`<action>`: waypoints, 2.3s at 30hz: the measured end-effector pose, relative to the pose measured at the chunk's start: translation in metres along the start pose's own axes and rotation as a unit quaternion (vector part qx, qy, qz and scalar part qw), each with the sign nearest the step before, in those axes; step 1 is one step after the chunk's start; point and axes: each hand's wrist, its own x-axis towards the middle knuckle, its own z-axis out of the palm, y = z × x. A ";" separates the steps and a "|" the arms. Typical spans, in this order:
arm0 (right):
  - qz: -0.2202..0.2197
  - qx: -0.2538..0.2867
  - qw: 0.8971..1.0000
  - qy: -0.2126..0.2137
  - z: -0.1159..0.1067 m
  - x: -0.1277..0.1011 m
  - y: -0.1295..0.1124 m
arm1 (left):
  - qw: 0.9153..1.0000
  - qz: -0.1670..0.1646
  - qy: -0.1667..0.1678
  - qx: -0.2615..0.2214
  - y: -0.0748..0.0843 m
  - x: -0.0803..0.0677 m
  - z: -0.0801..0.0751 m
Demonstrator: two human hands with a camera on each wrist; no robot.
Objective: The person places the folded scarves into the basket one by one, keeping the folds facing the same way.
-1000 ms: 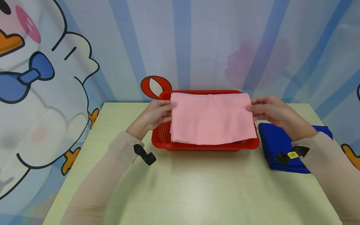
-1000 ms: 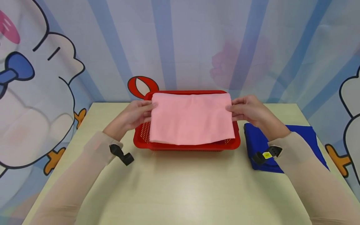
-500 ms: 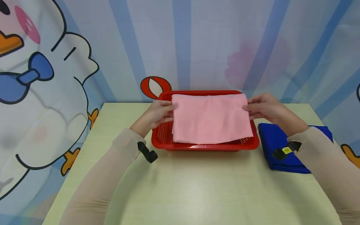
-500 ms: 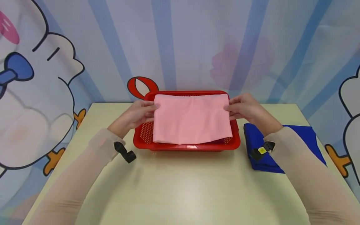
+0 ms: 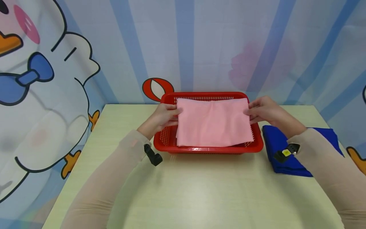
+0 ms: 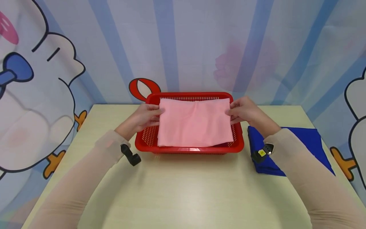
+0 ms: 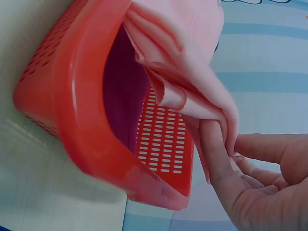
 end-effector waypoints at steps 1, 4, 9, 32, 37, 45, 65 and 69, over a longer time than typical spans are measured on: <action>0.000 -0.002 1.000 -0.001 0.000 0.001 0.000 | 1.000 0.000 0.003 0.003 -0.001 0.000 0.001; 0.000 -0.008 1.000 -0.002 0.001 0.001 0.001 | 1.000 -0.002 0.011 0.009 -0.003 0.002 0.003; 0.000 -0.018 1.000 0.000 0.003 0.002 0.001 | 0.999 -0.005 0.027 0.017 -0.005 0.003 0.007; -0.002 -0.039 0.999 0.009 -0.001 -0.006 0.006 | 0.998 0.017 0.049 0.029 -0.005 -0.001 0.009; -0.004 -0.025 1.000 0.010 -0.005 -0.007 0.010 | 0.999 0.028 0.038 0.024 -0.003 -0.003 0.005; -0.007 -0.020 1.000 0.020 -0.010 -0.011 0.014 | 0.999 0.038 0.032 0.012 -0.002 -0.004 -0.002; -0.009 -0.042 0.998 0.047 -0.021 -0.029 0.035 | 0.995 0.061 0.077 0.029 -0.003 -0.009 -0.019; -0.010 -0.037 0.998 0.043 -0.024 -0.033 0.042 | 0.993 0.071 0.083 0.033 -0.005 -0.009 -0.024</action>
